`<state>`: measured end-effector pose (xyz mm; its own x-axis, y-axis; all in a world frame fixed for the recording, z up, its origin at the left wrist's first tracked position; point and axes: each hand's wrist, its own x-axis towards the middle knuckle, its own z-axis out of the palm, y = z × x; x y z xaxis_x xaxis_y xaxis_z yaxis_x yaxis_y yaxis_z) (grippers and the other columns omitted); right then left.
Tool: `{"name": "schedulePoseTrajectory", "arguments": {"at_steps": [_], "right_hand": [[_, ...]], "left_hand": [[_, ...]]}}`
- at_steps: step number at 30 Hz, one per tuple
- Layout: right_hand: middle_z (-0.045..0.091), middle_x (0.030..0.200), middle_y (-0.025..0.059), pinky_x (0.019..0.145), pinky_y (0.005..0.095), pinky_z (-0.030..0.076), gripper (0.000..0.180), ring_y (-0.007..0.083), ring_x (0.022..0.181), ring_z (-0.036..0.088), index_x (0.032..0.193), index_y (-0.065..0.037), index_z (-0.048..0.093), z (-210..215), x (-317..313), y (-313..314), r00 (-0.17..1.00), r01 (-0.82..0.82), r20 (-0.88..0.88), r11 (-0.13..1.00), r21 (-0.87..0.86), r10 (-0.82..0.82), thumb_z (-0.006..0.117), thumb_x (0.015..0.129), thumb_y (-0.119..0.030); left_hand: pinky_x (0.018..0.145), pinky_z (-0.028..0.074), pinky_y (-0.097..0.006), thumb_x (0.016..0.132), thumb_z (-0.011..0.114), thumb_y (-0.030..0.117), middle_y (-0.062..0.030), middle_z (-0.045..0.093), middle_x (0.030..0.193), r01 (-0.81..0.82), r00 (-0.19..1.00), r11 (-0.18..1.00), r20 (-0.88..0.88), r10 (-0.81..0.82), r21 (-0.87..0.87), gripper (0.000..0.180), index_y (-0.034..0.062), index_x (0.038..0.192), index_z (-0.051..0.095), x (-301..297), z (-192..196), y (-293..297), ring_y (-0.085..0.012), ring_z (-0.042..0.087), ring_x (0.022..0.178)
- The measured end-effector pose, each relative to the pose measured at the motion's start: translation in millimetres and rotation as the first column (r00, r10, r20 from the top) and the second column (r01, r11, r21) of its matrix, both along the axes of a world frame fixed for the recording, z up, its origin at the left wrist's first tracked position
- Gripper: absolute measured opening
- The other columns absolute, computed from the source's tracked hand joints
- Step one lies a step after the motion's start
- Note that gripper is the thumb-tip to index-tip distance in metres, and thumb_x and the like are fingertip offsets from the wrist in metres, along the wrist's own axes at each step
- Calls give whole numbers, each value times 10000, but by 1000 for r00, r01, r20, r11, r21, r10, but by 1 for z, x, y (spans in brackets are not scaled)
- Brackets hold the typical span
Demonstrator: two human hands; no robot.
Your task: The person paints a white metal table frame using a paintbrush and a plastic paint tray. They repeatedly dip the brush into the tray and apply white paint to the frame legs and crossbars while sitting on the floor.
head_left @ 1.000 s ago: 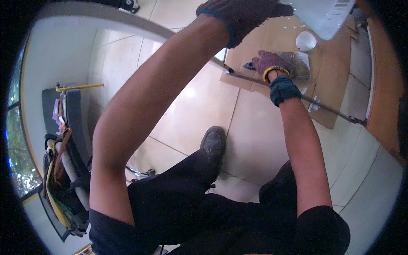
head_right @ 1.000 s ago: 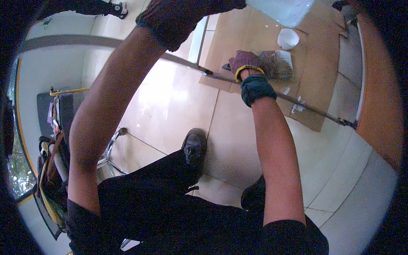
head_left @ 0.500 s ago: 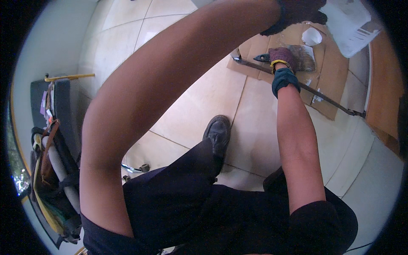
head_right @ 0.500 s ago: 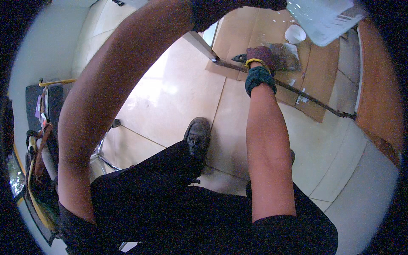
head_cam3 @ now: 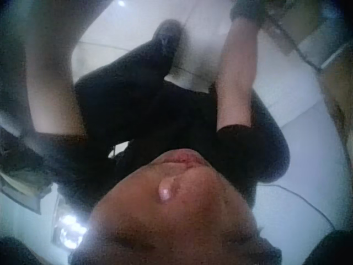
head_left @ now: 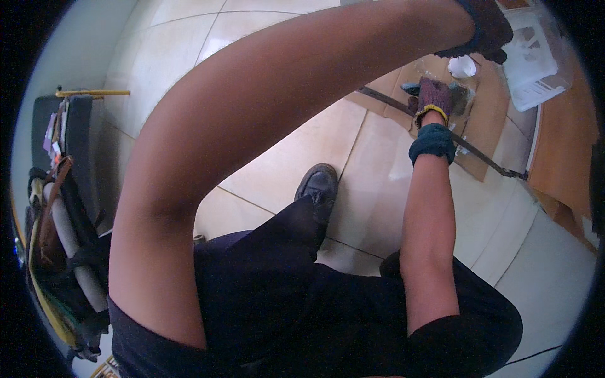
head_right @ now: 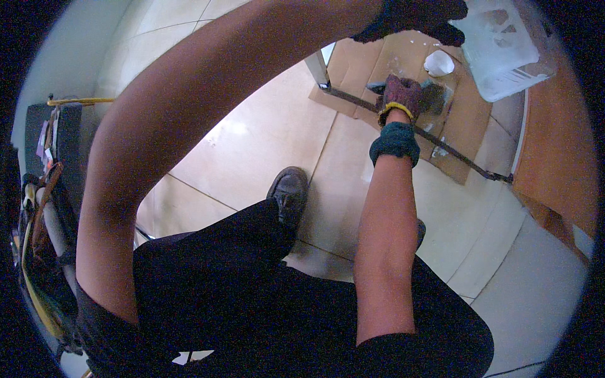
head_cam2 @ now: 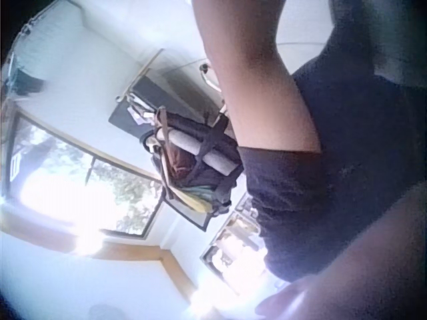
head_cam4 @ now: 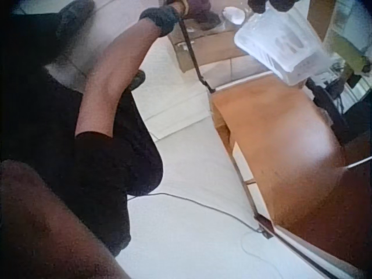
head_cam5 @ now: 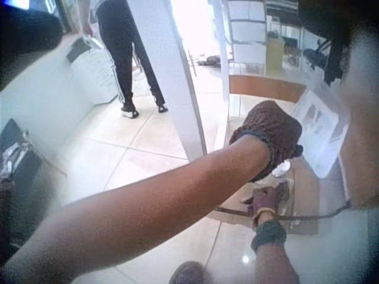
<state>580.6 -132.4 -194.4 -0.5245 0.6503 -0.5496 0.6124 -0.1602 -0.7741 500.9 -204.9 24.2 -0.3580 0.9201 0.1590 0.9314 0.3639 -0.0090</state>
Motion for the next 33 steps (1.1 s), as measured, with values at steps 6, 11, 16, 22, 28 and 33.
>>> {"name": "schedulePoseTrajectory", "arguments": {"at_steps": [6,11,16,22,28,33], "right_hand": [[638,1038,172,861,428,474,429,335,966,612,1031,-78,627,-49,15,21,942,-330,249,762,557,226,633,729,-382],[585,1165,176,906,464,450,424,350,1066,566,1063,-107,622,-25,8,17,868,-461,407,766,448,285,593,764,-407],[533,1246,176,951,467,427,489,355,1136,526,1171,-113,567,-37,-13,30,771,-570,517,765,300,372,552,784,-412],[507,1286,143,987,450,397,507,334,1185,486,1207,-101,541,-40,-19,37,572,-814,497,525,247,652,515,806,-410],[563,1206,173,964,400,412,470,331,1121,530,1163,-66,574,-61,9,57,780,-606,153,672,426,606,599,776,-331],[607,1119,171,878,393,464,389,317,1021,592,1117,-54,588,-35,57,67,858,-417,-58,756,505,511,612,799,-277]], "left_hand": [[721,479,-416,760,635,430,-162,653,766,64,998,987,-30,-60,145,376,59,775,694,5,-11,-7,-333,619,792],[753,474,-403,732,672,401,-165,636,774,26,999,975,30,-33,221,333,68,722,672,-6,-36,-9,-333,589,829],[780,508,-409,748,663,463,-143,643,839,-151,989,987,1,151,62,376,105,855,705,-19,-61,7,-334,628,871],[811,495,-394,725,709,433,-198,617,976,-438,898,899,72,435,29,384,88,892,704,-53,-115,23,-341,615,923],[777,491,-399,777,629,468,-174,632,850,-439,894,892,46,446,-109,413,64,828,695,-59,-171,28,-326,602,875],[782,471,-396,817,571,496,-157,659,795,-502,852,843,57,521,-193,454,61,805,700,-61,-205,37,-312,608,848]]}}
